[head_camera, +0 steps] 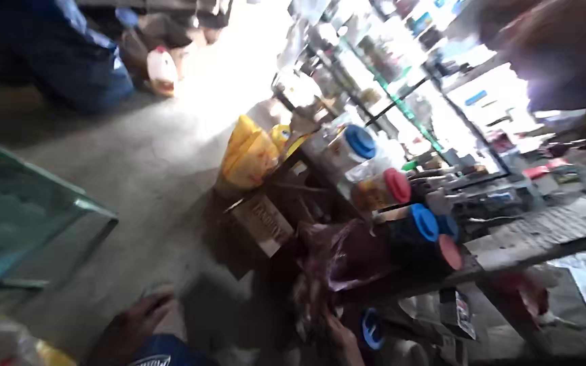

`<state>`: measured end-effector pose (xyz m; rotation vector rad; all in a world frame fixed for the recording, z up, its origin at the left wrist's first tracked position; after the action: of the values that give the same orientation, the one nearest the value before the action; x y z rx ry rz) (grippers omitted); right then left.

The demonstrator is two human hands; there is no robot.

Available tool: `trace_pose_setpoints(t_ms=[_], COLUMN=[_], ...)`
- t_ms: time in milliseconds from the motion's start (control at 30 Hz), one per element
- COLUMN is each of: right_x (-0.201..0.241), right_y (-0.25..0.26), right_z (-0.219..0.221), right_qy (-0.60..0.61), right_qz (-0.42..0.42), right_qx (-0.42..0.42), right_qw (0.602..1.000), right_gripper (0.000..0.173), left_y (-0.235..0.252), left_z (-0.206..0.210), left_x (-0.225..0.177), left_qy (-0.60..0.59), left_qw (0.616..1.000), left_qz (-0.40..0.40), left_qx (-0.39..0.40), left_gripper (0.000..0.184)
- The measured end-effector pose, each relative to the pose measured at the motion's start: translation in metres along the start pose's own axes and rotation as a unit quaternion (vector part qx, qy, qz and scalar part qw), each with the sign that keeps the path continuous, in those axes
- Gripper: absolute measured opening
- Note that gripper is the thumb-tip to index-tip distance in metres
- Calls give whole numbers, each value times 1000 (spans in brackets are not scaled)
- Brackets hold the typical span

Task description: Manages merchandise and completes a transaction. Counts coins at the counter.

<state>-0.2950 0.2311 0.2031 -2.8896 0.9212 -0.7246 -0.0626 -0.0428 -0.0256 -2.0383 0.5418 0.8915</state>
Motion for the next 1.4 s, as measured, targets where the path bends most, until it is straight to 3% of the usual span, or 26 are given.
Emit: trace_pose_setpoints(t_ms=[67,167,233,300,367,400,467,633,800,867,933,1033,1100,1233,1400], right_x=[7,89,142,179,198,201,196,172,149,137,144,171,181,177,155], right_y=[54,131,174,222,266,287,327,387,465,516,582,683,735,821,915], right_z=[52,78,68,49,32,27,22,25,18,7,-12,-29,-45,-97,-128], right_qy=[-25,-71,-70,-5,57,80,92,91,75,125,250,392,374,283,303], right_qz=[-59,-293,-410,-451,-455,-452,-433,-352,-284,-265,-276,-339,-382,-413,-354], right_qx=[111,147,97,51,28,20,7,16,37,18,2,65,85,82,144], right_qw=[992,942,904,891,888,888,897,931,955,956,928,853,841,862,873], right_gripper=[24,27,27,25,26,27,26,31,34,34,39,65,54,21,20], left_y=[9,36,68,110,135,141,154,198,278,313,351,410,444,514,599], left_z=[-31,-92,-125,-139,-137,-141,-171,-254,-308,-321,-325,-333,-349,-384,-408], left_x=[-23,-64,-91,-110,-120,-123,-134,-164,-240,-282,-329,-400,-442,-500,-549], left_qy=[-30,-82,-111,-107,-117,-143,-192,-214,-126,-76,1,83,126,165,180], left_qw=[997,986,984,979,958,950,946,951,952,944,930,903,895,913,920], left_qz=[30,84,123,155,169,172,165,102,190,225,278,325,330,289,253], left_qx=[-70,-117,-60,76,201,219,202,196,205,228,241,269,273,235,238], left_gripper=[35,40,48,62,71,73,68,24,23,22,23,21,19,22,24])
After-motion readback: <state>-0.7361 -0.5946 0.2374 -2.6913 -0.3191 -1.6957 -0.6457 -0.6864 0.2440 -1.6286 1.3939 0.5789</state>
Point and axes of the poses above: each hand's wrist, its own y-axis towards the middle knuckle, its own z-axis out of the palm, x = y × z, the point moved 8 cm from there along y, towards the middle knuckle, and after that the axes turned 14 degrees about -z, right-handed, at the moved point
